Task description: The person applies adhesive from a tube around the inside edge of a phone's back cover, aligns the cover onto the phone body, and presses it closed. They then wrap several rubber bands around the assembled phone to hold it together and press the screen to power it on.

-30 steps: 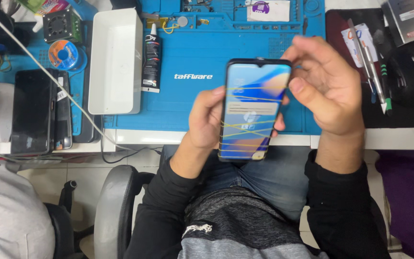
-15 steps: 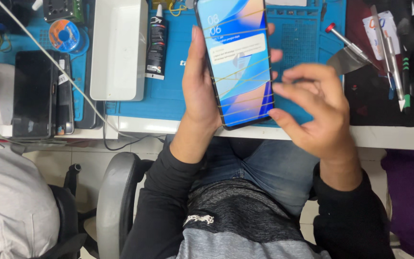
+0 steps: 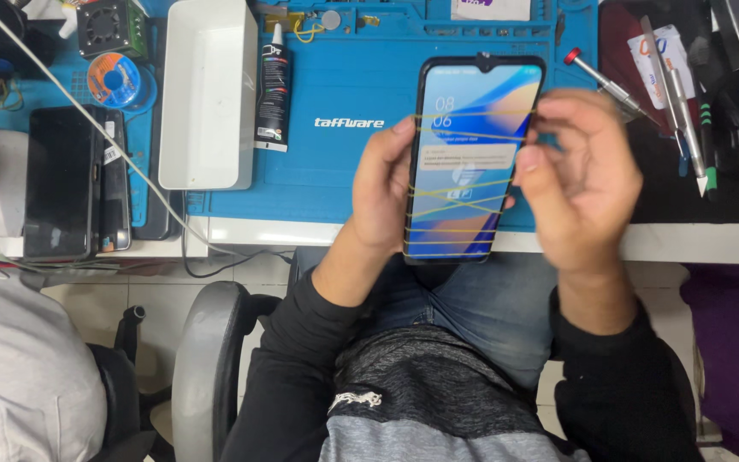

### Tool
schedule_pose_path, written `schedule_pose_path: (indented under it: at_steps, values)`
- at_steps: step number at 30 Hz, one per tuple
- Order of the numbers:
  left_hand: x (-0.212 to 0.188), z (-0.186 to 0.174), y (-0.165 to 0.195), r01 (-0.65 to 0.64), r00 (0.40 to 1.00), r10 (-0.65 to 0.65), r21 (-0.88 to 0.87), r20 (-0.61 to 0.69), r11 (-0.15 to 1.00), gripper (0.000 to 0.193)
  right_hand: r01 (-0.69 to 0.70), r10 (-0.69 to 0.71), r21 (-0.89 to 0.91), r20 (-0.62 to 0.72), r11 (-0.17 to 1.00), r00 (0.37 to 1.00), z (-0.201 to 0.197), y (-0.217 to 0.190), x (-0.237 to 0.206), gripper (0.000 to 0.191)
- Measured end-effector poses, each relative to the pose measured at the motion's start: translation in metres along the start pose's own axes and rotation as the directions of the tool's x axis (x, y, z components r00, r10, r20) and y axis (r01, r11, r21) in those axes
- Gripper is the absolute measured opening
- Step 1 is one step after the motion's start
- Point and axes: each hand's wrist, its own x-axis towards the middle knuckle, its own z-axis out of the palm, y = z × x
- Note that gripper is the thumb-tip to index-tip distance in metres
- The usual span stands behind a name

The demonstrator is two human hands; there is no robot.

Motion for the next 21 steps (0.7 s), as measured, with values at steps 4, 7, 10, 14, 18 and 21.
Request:
schedule_pose_path:
  at_steps: [4, 7, 10, 14, 18, 21]
  values:
    - [-0.003, -0.008, -0.011, -0.001, 0.999, 0.000, -0.029, -0.033, 1.000, 0.066, 0.032, -0.039, -0.051, -0.142, 0.998, 0.989, 0.016, 0.011, -0.017, 0.030]
    - [-0.005, -0.017, -0.022, -0.005, 0.994, 0.007, 0.020, -0.109, 1.000, 0.066, 0.050, -0.069, -0.085, -0.243, 0.995, 0.968, 0.025, 0.019, -0.027, 0.033]
    - [-0.006, -0.023, -0.031, -0.049, 0.990, 0.051, 0.014, -0.135, 0.999, 0.064, 0.101, -0.152, -0.261, -0.185, 0.960, 0.971, 0.026, 0.021, -0.031, 0.031]
    - [-0.005, -0.021, -0.031, -0.018, 0.991, 0.019, 0.012, -0.131, 1.000, 0.068, 0.102, -0.141, -0.348, -0.090, 0.932, 0.986, 0.023, 0.015, -0.028, 0.037]
    - [-0.003, -0.011, -0.017, 0.033, 0.999, -0.033, -0.117, 0.005, 0.993, 0.072, -0.100, 0.084, -0.132, -0.124, 0.986, 0.989, 0.025, 0.001, -0.010, 0.046]
    - [-0.004, -0.002, -0.006, 0.115, 0.993, -0.109, 0.130, -0.053, 0.985, 0.073, 0.229, -0.217, -0.240, 0.076, 0.943, 0.973, 0.019, -0.015, 0.014, 0.046]
